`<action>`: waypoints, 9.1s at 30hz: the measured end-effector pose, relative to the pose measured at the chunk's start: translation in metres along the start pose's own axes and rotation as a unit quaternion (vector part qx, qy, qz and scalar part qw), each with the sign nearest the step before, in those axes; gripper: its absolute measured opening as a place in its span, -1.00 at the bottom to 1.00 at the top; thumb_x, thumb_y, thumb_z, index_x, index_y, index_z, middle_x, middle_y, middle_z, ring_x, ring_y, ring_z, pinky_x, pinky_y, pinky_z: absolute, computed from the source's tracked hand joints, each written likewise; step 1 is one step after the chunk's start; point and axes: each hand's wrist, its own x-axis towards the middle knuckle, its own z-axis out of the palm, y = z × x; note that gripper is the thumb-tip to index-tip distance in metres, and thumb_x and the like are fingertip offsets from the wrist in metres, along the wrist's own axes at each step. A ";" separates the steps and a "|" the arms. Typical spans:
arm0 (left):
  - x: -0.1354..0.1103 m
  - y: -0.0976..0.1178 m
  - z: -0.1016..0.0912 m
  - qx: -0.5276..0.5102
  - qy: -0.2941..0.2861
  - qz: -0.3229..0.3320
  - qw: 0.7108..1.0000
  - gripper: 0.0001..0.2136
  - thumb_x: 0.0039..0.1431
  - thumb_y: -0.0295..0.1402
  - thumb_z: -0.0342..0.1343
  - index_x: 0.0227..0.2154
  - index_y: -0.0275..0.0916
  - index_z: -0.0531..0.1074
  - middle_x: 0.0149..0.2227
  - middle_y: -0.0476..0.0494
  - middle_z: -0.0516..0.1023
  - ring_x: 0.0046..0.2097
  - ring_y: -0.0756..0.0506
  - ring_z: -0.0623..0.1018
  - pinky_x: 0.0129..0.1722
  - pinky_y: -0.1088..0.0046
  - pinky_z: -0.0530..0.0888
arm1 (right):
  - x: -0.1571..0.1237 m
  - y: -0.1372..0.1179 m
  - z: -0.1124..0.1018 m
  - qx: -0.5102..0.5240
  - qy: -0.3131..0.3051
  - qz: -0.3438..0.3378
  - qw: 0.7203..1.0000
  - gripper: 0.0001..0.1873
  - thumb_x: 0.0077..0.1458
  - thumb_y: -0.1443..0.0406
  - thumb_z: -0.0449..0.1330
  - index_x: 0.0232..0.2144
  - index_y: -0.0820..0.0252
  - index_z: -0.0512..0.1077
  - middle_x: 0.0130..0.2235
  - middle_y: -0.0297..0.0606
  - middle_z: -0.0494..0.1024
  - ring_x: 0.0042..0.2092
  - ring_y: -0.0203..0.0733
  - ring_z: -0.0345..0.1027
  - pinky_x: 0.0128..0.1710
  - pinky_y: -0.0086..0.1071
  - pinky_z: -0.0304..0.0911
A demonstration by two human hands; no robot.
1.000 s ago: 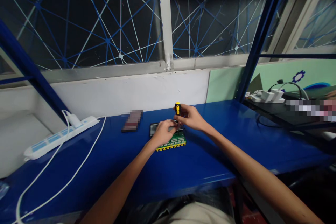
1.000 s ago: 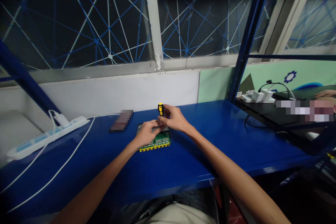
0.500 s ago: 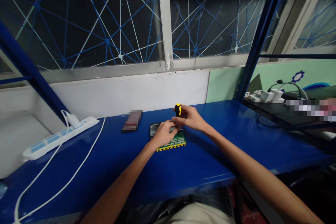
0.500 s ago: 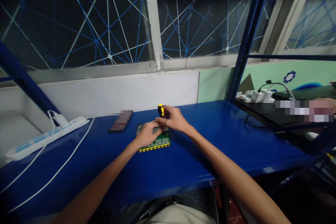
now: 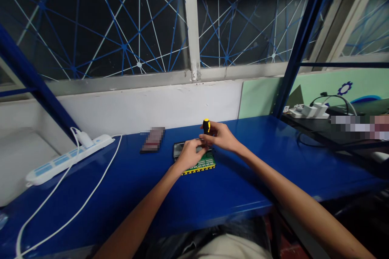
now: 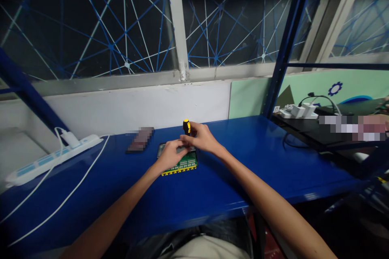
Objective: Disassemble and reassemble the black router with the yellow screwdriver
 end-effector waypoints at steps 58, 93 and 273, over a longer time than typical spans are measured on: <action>-0.003 0.002 0.001 0.052 -0.024 -0.023 0.998 -0.86 0.16 -0.40 0.12 -0.31 -0.17 0.59 -0.22 -0.09 0.64 -0.16 -0.15 0.58 -0.10 0.39 0.45 | 0.000 -0.004 0.000 -0.004 0.005 0.023 1.000 -0.61 0.01 0.09 0.24 -0.19 0.23 0.43 -0.48 -0.31 0.45 -0.45 -0.24 0.33 -0.45 -0.35 0.19; -0.004 -0.001 0.003 0.069 -0.003 0.014 0.998 -0.85 0.17 -0.42 0.10 -0.28 -0.18 0.58 -0.24 -0.07 0.63 -0.17 -0.13 0.58 -0.15 0.42 0.45 | 0.001 -0.001 0.000 -0.023 0.016 0.019 0.999 -0.61 0.01 0.07 0.24 -0.20 0.22 0.45 -0.49 -0.30 0.46 -0.45 -0.22 0.33 -0.46 -0.35 0.18; -0.024 -0.009 -0.050 -0.029 -0.119 0.012 0.992 -0.84 0.02 -0.32 0.22 -0.54 -0.29 0.58 -0.50 -0.06 0.58 -0.41 -0.03 0.50 -0.35 0.51 0.37 | -0.015 -0.025 0.028 0.023 -0.024 -0.032 0.999 -0.70 0.02 0.10 0.25 -0.45 0.24 0.38 -0.53 -0.37 0.41 -0.52 -0.38 0.18 -0.51 -0.46 0.08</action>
